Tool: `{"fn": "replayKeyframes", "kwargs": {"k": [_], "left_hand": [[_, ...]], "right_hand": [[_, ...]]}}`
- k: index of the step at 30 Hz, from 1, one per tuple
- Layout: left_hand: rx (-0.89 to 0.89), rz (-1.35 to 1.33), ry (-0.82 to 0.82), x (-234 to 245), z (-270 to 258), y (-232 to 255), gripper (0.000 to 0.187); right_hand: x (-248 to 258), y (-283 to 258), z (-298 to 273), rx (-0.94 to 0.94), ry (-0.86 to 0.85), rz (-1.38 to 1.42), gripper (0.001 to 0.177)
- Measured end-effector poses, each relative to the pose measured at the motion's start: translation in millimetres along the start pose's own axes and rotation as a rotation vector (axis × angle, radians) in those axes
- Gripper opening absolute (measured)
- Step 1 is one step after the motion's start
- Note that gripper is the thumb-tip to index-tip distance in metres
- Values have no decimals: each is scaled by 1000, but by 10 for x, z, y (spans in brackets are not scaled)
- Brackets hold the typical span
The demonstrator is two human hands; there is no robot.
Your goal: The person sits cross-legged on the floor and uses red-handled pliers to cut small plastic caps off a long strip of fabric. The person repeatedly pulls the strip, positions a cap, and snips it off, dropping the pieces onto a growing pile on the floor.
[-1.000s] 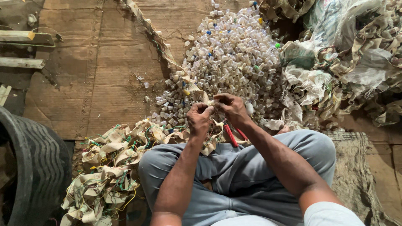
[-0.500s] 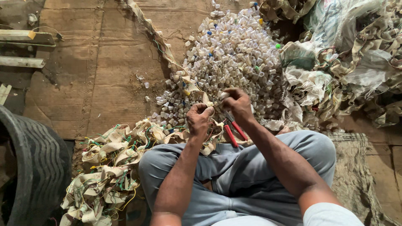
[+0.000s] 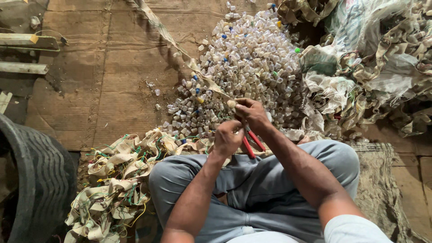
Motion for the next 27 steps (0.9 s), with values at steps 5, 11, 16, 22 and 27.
{"fn": "replayKeyframes", "kwargs": {"k": [5, 11, 16, 22, 27], "left_hand": [[825, -793, 160, -42, 81, -356, 14], [872, -939, 10, -80, 52, -477, 26], [722, -618, 59, 60, 118, -366, 25], [715, -386, 158, 150, 185, -210, 22], [604, -398, 192, 167, 154, -160, 20]], "right_hand": [[90, 205, 67, -145, -11, 419, 22], [16, 420, 17, -227, -136, 395, 20], [-184, 299, -182, 13, 45, -352, 30], [-321, -35, -348, 25, 14, -205, 27], [-297, 45, -323, 202, 73, -353, 18]]}}
Point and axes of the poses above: each hand's wrist, its own z-axis towards the middle knuckle, its own x-axis out of the back of the hand, y = z × x, the point moved 1 cm from there along z, towards the middle knuckle, and after that the axes turned 7 degrees about z, right-handed, at the moved point
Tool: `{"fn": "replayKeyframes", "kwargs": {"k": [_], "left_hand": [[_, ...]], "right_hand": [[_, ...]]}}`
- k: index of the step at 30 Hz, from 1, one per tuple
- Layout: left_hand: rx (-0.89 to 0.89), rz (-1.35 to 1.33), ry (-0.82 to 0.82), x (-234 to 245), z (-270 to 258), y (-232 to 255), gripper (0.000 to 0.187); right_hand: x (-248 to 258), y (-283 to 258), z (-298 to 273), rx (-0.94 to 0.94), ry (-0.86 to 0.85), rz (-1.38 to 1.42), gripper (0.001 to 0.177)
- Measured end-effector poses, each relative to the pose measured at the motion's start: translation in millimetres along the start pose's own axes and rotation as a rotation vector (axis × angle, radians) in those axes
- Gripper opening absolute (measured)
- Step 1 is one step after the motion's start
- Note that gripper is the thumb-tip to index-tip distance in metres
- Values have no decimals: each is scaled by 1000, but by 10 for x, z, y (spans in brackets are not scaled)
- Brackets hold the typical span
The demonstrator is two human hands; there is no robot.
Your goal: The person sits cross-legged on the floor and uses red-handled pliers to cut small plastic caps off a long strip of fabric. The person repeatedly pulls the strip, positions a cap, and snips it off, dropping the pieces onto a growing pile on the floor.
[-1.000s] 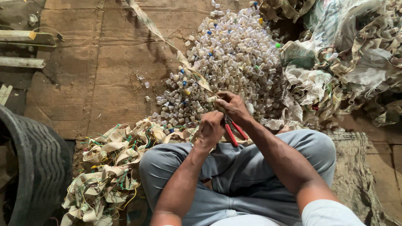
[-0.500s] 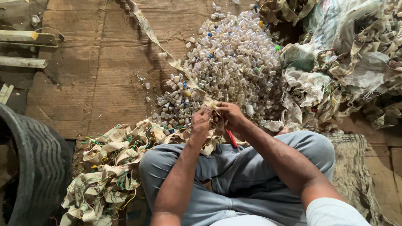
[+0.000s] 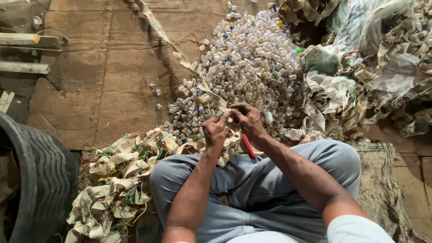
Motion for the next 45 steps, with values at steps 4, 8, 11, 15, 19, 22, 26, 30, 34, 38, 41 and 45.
{"fn": "replayKeyframes", "kwargs": {"k": [4, 8, 11, 15, 19, 22, 26, 30, 34, 38, 41, 45], "left_hand": [[123, -27, 11, -2, 19, -59, 20], [209, 22, 24, 0, 81, -157, 21], [218, 86, 26, 31, 113, -196, 21], [301, 44, -7, 91, 105, -175, 23], [201, 42, 66, 111, 111, -57, 21], [234, 114, 66, 84, 81, 24, 20], [358, 14, 62, 25, 45, 62, 21], [110, 102, 109, 50, 59, 51, 22], [183, 63, 98, 54, 62, 3, 21], [114, 155, 100, 67, 46, 25, 19], [-187, 338, 66, 36, -33, 112, 17], [-529, 525, -137, -11, -225, 193, 12]], "right_hand": [[14, 107, 3, 219, -29, 58, 17], [39, 120, 5, 330, -47, -303, 16], [33, 23, 47, 694, -114, -546, 13], [-4, -70, -17, 958, -163, -592, 13], [-53, -30, -75, 355, -145, -245, 23], [-7, 32, -35, -59, 9, -304, 26], [29, 82, 27, 302, -102, -233, 24], [60, 145, 91, 186, -72, -188, 22], [162, 121, 143, 226, -19, -89, 17], [285, 12, 160, 479, 158, -332, 23], [280, -63, 182, 468, 124, -422, 30], [187, -31, 216, -19, -102, -112, 37]]}}
Point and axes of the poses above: each hand's wrist, its own z-axis towards the middle knuckle, its own x-axis out of the back of the hand, y = z × x, the point moved 1 cm from there along z, towards the middle knuckle, and after that the axes turned 7 degrees about z, right-handed, at the moved point
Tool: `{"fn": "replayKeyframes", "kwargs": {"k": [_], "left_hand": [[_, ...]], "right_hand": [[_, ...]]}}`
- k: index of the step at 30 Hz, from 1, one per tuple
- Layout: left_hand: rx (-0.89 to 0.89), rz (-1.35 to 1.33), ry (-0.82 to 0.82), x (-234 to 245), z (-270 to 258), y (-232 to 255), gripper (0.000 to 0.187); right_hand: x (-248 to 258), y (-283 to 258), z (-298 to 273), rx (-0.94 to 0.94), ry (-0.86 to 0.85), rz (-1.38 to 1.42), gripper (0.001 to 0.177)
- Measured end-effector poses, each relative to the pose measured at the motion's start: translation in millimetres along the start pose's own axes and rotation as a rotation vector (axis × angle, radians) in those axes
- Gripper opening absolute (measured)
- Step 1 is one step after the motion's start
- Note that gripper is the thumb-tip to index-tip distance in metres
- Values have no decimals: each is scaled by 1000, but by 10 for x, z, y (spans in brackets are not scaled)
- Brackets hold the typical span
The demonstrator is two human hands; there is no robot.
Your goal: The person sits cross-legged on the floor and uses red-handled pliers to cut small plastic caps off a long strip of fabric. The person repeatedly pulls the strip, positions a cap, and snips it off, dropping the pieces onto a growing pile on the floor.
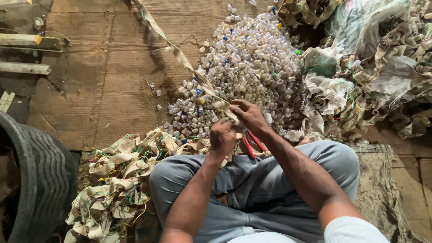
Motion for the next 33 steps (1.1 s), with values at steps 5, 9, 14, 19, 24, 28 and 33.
{"fn": "replayKeyframes", "kwargs": {"k": [5, 9, 14, 19, 24, 28, 33], "left_hand": [[-147, -18, 11, -126, -173, 49, 20], [432, -1083, 199, -259, -131, -363, 26], [383, -288, -34, -310, -139, -875, 48], [727, -1095, -64, -434, -78, -741, 35], [860, -360, -55, -142, 35, -453, 35], [718, -278, -28, -12, 0, -331, 34], [540, -794, 68, -225, -103, -433, 27]], "right_hand": [[42, 128, 39, -156, -10, 333, 34], [122, 139, 106, -171, -3, 873, 26], [-95, 256, -1, -270, -40, 1018, 25], [-325, 457, -74, -239, 21, 769, 20], [-169, 320, -131, 5, 205, 85, 35], [-86, 126, -186, -48, 140, 69, 27], [-122, 192, -230, 201, 76, -205, 21]]}}
Point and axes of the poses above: each hand's wrist, its own z-axis towards the middle knuckle, its own x-axis out of the back of the hand, y = z × x, the point moved 1 cm from there along z, towards the middle knuckle, and after that the axes turned 7 degrees about z, right-handed, at the moved point
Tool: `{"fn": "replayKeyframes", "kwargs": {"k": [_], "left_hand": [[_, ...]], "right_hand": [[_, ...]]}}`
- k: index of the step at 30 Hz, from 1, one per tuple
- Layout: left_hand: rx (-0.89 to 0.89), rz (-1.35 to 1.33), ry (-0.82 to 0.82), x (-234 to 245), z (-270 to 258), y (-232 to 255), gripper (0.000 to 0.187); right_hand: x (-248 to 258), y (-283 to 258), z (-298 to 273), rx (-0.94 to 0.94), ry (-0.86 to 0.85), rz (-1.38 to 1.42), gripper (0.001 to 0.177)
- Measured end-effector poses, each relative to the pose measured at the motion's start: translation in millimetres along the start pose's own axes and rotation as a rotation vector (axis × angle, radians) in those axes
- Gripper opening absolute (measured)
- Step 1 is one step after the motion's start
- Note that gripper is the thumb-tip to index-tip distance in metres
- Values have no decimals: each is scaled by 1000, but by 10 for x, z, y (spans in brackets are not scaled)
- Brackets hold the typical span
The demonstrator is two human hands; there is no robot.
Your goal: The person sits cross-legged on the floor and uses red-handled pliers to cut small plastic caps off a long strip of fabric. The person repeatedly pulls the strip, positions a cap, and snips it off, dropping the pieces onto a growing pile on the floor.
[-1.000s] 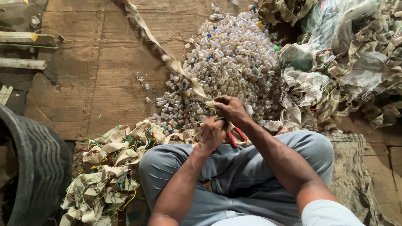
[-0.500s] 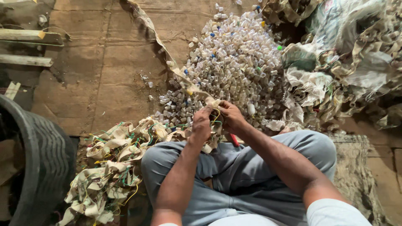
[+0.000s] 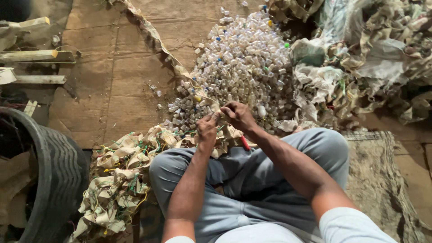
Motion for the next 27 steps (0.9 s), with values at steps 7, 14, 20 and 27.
{"fn": "replayKeyframes", "kwargs": {"k": [7, 14, 20, 27], "left_hand": [[-8, 132, 209, 177, -16, -315, 22], [33, 223, 217, 123, -170, -153, 26], [-1, 145, 227, 2, -351, 206, 22], [68, 189, 236, -9, -333, 167, 25]], "right_hand": [[-48, 88, -84, 345, -95, 206, 13], [-29, 204, -93, 40, -105, -89, 17], [0, 183, -142, 29, -94, 228, 17], [175, -109, -275, -137, -38, 494, 27]]}}
Point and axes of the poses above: each hand's wrist, its own z-axis towards the middle knuckle, its own x-axis out of the back of the hand, y = z × x, the point moved 1 cm from there along z, towards the middle knuckle, and after that the axes turned 7 degrees about z, right-handed, at the moved point
